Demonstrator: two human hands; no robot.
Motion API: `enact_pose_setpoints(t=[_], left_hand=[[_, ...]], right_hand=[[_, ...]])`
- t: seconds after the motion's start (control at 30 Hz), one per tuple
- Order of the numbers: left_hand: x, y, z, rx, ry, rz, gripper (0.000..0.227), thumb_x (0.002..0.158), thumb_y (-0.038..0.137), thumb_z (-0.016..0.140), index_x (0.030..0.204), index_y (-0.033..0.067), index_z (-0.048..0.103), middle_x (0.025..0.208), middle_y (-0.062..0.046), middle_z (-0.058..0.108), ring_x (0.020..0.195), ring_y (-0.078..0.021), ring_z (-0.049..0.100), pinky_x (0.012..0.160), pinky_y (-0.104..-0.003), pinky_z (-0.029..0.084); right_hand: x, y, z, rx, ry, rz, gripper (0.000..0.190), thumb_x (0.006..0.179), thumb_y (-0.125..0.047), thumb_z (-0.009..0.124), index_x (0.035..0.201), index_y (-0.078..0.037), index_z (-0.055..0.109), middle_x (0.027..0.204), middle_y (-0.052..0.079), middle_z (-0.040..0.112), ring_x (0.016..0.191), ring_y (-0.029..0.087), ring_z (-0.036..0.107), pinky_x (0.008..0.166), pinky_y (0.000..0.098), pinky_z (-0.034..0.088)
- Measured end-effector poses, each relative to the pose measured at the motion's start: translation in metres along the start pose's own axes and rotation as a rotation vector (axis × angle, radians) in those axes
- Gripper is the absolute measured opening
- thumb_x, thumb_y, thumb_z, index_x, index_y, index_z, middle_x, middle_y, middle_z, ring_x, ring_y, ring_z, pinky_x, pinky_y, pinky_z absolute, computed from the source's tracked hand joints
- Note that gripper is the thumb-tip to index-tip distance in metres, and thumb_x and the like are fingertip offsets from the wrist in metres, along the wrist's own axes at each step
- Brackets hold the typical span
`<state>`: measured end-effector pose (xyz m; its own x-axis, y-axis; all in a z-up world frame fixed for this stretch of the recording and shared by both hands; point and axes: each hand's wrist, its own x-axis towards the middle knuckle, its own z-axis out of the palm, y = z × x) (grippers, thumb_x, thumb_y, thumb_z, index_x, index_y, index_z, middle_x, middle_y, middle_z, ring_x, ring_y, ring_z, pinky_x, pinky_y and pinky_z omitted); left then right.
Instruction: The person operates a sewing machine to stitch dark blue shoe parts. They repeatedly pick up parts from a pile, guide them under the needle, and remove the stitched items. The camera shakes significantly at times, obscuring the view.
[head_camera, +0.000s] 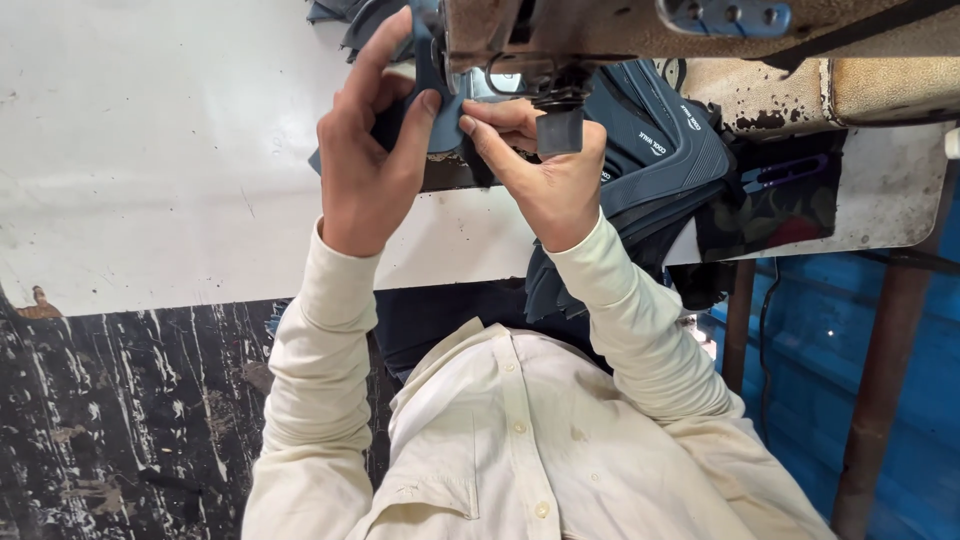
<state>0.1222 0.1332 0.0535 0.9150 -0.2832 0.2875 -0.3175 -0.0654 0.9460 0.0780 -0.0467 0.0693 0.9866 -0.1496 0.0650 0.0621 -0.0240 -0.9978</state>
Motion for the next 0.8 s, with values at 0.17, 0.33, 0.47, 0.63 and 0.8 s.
enact_pose_setpoints(t=[0.17,0.33,0.47,0.63,0.8], left_hand=[[0.015,-0.006,0.001,0.108,0.033,0.058,0.049,0.114,-0.009,0.065,0.155,0.0093,0.046,0.09,-0.004,0.065,0.083,-0.0072,0.06,0.08,-0.02,0.052],[0.027,0.002,0.0,0.137,0.027,0.082,0.048,0.114,-0.009,0.065,0.154,0.0086,0.045,0.082,-0.004,0.062,0.075,-0.0073,0.056,0.075,-0.02,0.049],[0.03,0.018,0.003,-0.001,-0.002,-0.029,0.041,0.106,-0.007,0.059,0.141,0.0033,0.042,0.086,0.0,0.059,0.079,-0.0036,0.055,0.074,-0.02,0.048],[0.007,0.003,0.02,-0.258,-0.006,-0.169,0.025,0.109,-0.009,0.055,0.133,-0.0006,0.053,0.108,0.0,0.063,0.1,-0.0034,0.059,0.088,-0.019,0.05],[0.004,0.004,0.029,-0.199,0.136,-0.1,0.019,0.113,-0.008,0.054,0.131,-0.0005,0.058,0.108,-0.001,0.066,0.099,-0.0037,0.061,0.089,-0.018,0.05]], right_hand=[[0.001,-0.005,0.002,0.012,0.019,0.032,0.014,0.1,0.001,0.073,0.114,0.004,0.076,0.096,0.008,0.077,0.083,0.008,0.071,0.073,0.0201,0.06],[0.006,-0.01,-0.004,0.072,-0.007,0.088,0.017,0.101,-0.001,0.069,0.118,0.004,0.074,0.098,0.009,0.078,0.086,0.011,0.077,0.07,0.0216,0.062],[0.006,-0.009,-0.01,0.007,0.01,0.103,0.017,0.1,-0.001,0.07,0.115,0.003,0.075,0.097,0.009,0.078,0.084,0.012,0.077,0.062,0.0217,0.059],[-0.008,-0.006,-0.057,-0.339,0.029,-0.264,0.011,0.106,-0.003,0.074,0.115,0.003,0.07,0.108,0.009,0.069,0.093,0.016,0.069,0.083,0.0264,0.057],[-0.036,-0.031,-0.107,-0.576,0.28,-0.457,0.024,0.115,-0.02,0.063,0.122,0.002,0.069,0.123,0.014,0.065,0.097,0.018,0.065,0.084,0.0291,0.058]])
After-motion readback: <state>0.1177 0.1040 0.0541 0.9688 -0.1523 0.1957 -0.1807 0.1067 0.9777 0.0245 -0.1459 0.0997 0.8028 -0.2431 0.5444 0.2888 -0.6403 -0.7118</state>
